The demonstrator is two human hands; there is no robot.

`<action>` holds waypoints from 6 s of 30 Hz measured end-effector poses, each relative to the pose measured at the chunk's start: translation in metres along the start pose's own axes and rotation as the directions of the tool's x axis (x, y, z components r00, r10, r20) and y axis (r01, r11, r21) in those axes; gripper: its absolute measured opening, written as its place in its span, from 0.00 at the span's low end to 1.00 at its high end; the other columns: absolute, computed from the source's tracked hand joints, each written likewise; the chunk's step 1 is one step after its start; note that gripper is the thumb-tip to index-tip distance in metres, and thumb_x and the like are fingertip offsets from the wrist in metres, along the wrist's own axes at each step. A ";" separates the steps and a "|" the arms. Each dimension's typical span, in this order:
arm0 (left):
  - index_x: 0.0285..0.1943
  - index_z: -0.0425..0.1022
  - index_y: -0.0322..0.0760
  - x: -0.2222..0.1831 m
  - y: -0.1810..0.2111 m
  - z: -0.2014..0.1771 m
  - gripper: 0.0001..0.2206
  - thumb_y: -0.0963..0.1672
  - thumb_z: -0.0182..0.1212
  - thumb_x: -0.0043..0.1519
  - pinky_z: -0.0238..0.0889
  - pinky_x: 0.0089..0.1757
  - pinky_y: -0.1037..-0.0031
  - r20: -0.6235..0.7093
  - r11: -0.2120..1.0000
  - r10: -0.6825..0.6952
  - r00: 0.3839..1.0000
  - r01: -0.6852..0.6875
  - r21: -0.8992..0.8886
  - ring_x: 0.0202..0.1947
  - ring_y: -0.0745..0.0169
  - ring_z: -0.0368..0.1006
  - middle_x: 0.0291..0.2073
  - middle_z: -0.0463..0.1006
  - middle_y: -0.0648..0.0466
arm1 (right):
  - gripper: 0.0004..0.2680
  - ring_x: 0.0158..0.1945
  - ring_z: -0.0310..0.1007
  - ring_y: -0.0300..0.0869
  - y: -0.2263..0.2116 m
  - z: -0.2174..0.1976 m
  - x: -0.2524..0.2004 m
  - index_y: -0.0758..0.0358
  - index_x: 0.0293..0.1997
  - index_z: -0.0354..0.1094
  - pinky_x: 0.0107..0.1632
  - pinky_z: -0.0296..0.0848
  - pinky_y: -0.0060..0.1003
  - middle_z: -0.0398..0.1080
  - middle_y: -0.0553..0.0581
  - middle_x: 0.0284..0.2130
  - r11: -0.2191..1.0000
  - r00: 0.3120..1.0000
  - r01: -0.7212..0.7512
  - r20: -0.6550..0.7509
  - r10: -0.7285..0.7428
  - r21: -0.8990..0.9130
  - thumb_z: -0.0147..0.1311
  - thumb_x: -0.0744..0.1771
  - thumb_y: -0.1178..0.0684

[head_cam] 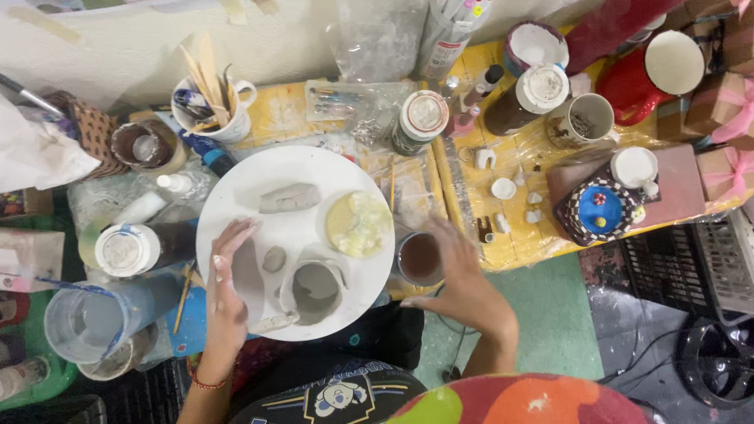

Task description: The person attaches a small clay handle to a ceramic cup. They use a small brush to apply liquid clay to the joining points, press the handle onto the side of the cup, and then use the brush and their fingers to smooth and blend the seams.

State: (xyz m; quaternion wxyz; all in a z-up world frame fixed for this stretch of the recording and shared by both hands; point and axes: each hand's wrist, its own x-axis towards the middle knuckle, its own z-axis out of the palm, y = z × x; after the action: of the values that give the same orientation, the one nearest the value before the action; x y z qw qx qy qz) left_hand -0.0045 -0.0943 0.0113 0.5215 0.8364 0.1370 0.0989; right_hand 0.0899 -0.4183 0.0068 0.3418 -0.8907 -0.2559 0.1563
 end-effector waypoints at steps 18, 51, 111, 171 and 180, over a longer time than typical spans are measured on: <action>0.64 0.72 0.29 -0.014 -0.020 -0.001 0.32 0.54 0.21 0.75 0.40 0.72 0.58 -0.103 0.994 0.048 0.994 -0.058 -0.098 0.75 0.46 0.55 0.68 0.69 0.45 | 0.11 0.68 0.60 0.58 -0.040 0.008 0.019 0.61 0.46 0.69 0.67 0.60 0.51 0.67 0.57 0.59 0.981 0.946 0.158 -0.269 -0.183 -0.111 0.63 0.62 0.57; 0.66 0.69 0.36 -0.014 -0.054 -0.066 0.21 0.49 0.33 0.77 0.27 0.75 0.52 0.071 0.894 0.217 0.974 -0.168 -0.415 0.77 0.46 0.53 0.65 0.71 0.48 | 0.03 0.61 0.62 0.47 -0.201 0.092 0.295 0.55 0.42 0.78 0.61 0.59 0.48 0.73 0.46 0.52 0.599 0.746 0.561 0.035 -0.665 -0.571 0.60 0.68 0.52; 0.68 0.68 0.36 -0.091 -0.081 -0.229 0.23 0.41 0.65 0.62 0.60 0.60 0.60 -0.524 0.899 0.438 0.731 -0.351 0.261 0.57 0.39 0.69 0.54 0.74 0.44 | 0.06 0.60 0.60 0.54 -0.351 0.233 0.090 0.59 0.40 0.76 0.60 0.59 0.50 0.66 0.56 0.53 0.498 0.632 0.622 0.011 -0.775 -0.604 0.70 0.64 0.55; 0.58 0.77 0.37 -0.099 -0.102 -0.248 0.12 0.36 0.59 0.67 0.69 0.53 0.73 -0.518 0.947 0.177 0.837 -0.289 -0.142 0.48 0.60 0.76 0.48 0.77 0.51 | 0.04 0.49 0.77 0.38 -0.344 0.142 0.100 0.68 0.49 0.64 0.51 0.75 0.33 0.75 0.57 0.43 0.941 0.934 0.304 0.150 -0.325 0.148 0.55 0.71 0.63; 0.58 0.77 0.38 -0.107 -0.079 -0.249 0.09 0.38 0.57 0.71 0.68 0.56 0.66 -0.579 0.974 0.214 0.786 -0.218 0.063 0.54 0.50 0.73 0.51 0.76 0.47 | 0.03 0.46 0.75 0.38 -0.329 0.138 0.087 0.69 0.47 0.65 0.50 0.74 0.33 0.74 0.57 0.41 0.942 0.964 0.218 0.096 -0.249 0.257 0.55 0.70 0.65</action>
State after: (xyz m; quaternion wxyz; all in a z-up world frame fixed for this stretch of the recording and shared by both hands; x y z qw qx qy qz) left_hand -0.1920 0.1136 0.0467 0.4425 0.7740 0.1933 0.4096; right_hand -0.0158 -0.0873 0.1260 0.4479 -0.7934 -0.3598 0.2011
